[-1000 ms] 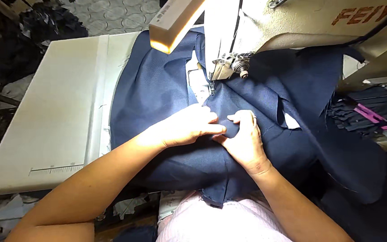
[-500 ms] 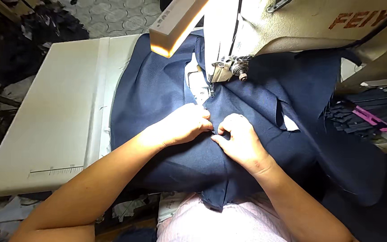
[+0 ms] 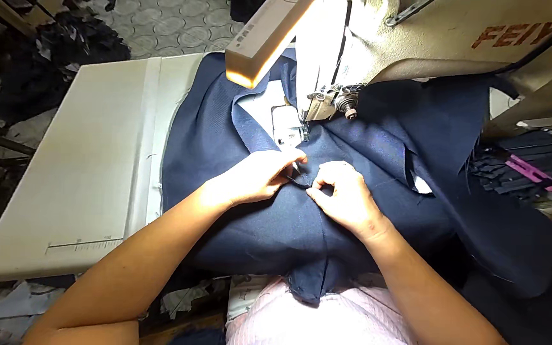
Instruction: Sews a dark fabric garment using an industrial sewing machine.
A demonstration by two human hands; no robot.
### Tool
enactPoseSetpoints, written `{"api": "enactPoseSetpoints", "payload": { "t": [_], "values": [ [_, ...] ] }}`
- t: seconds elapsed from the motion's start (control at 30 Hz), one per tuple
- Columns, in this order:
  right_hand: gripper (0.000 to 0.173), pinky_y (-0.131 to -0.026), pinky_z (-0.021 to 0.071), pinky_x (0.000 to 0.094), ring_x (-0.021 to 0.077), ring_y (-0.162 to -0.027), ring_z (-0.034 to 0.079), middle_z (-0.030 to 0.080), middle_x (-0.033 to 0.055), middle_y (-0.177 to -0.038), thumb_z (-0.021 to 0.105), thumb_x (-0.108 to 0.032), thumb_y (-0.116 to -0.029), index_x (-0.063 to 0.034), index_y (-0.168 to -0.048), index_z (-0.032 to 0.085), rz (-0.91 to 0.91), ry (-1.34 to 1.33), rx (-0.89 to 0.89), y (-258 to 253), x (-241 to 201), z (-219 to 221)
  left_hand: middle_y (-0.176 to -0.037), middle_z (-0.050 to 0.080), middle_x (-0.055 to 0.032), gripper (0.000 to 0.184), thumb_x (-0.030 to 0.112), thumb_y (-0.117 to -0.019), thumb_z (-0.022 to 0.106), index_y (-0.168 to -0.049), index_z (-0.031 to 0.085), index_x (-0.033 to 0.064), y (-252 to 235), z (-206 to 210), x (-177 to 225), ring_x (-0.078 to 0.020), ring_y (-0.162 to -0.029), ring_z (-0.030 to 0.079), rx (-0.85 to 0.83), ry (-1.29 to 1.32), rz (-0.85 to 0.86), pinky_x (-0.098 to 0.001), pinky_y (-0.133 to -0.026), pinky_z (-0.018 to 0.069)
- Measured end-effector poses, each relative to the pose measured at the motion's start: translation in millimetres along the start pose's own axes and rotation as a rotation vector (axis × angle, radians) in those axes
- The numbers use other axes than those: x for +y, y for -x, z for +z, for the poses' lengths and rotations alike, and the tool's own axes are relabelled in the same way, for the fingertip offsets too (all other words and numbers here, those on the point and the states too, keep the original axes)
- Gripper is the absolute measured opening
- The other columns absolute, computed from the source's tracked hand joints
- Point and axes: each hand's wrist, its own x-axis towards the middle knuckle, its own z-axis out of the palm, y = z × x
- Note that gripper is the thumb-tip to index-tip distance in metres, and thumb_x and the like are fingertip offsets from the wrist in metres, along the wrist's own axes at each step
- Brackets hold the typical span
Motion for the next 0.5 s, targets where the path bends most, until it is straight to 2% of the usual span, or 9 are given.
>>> {"api": "enactPoseSetpoints", "payload": {
  "t": [0.07, 0.17, 0.23, 0.3, 0.37, 0.43, 0.5],
  "values": [
    [0.017, -0.104, 0.0435, 0.0588, 0.0335, -0.110, 0.067, 0.072, 0.0145, -0.094, 0.076, -0.016, -0.0797, -0.0054, -0.070, 0.068, -0.032, -0.029, -0.037, -6.1, 6.8, -1.3, -0.088, 0.069, -0.0074, 0.038, 0.000, -0.0907, 0.057, -0.128, 0.064, 0.0045, -1.2, -1.6, 0.7, -0.0224, -0.086, 0.067, -0.006, -0.036, -0.002, -0.0427, -0.083, 0.0547],
    [0.014, -0.113, 0.0343, 0.0643, 0.0338, -0.118, 0.065, 0.073, 0.0135, -0.096, 0.074, -0.016, -0.0816, -0.0050, -0.073, 0.069, 0.003, -0.037, 0.010, -0.8, 5.6, 4.4, -0.094, 0.071, -0.0086, 0.040, -0.002, -0.0913, 0.051, -0.128, 0.066, 0.0069, -0.3, 1.0, -2.1, -0.0242, -0.092, 0.069, 0.024, -0.092, 0.057, -0.0433, -0.087, 0.0546],
    [0.013, -0.113, 0.0360, 0.0639, 0.0337, -0.120, 0.065, 0.074, 0.0122, -0.097, 0.072, -0.016, -0.0830, -0.0056, -0.076, 0.070, 0.043, -0.001, 0.067, 5.7, 0.2, 8.0, -0.101, 0.072, -0.0091, 0.039, -0.003, -0.0925, 0.050, -0.126, 0.067, 0.0074, -0.5, 4.1, -3.2, -0.0243, -0.098, 0.069, 0.037, -0.106, 0.122, -0.0412, -0.090, 0.0543],
    [0.012, -0.112, 0.0378, 0.0622, 0.0335, -0.119, 0.066, 0.075, 0.0118, -0.098, 0.072, -0.015, -0.0840, -0.0055, -0.077, 0.071, 0.080, 0.020, 0.103, 9.9, -4.4, 9.8, -0.103, 0.071, -0.0107, 0.040, -0.003, -0.0897, 0.051, -0.124, 0.070, 0.0070, -3.0, 7.6, -4.2, -0.0257, -0.098, 0.067, 0.042, -0.101, 0.181, -0.0405, -0.087, 0.0534],
    [0.012, -0.112, 0.0387, 0.0614, 0.0332, -0.119, 0.066, 0.075, 0.0119, -0.099, 0.073, -0.015, -0.0839, -0.0056, -0.077, 0.071, 0.097, 0.026, 0.118, 10.9, -5.8, 10.3, -0.099, 0.070, -0.0103, 0.032, 0.004, -0.0894, 0.057, -0.118, 0.071, 0.0071, -7.2, 10.0, -6.0, -0.0263, -0.097, 0.065, 0.044, -0.097, 0.223, -0.0435, -0.085, 0.0511],
    [0.011, -0.111, 0.0389, 0.0614, 0.0337, -0.118, 0.066, 0.074, 0.0128, -0.098, 0.074, -0.014, -0.0825, -0.0050, -0.076, 0.070, 0.102, 0.016, 0.125, 10.6, -6.2, 10.0, -0.099, 0.071, -0.0097, 0.021, 0.011, -0.0930, 0.062, -0.111, 0.072, 0.0070, -10.5, 8.6, -6.2, -0.0263, -0.100, 0.067, 0.043, -0.091, 0.233, -0.0469, -0.092, 0.0495],
    [0.012, -0.111, 0.0389, 0.0611, 0.0335, -0.117, 0.066, 0.075, 0.0129, -0.097, 0.076, -0.012, -0.0818, -0.0047, -0.075, 0.070, 0.112, 0.004, 0.130, 10.1, -7.6, 9.1, -0.092, 0.072, -0.0079, 0.015, 0.013, -0.0952, 0.062, -0.097, 0.075, 0.0073, -15.1, 5.2, -6.7, -0.0228, -0.097, 0.067, 0.040, -0.042, 0.229, -0.0423, -0.092, 0.0489]
  ]
}}
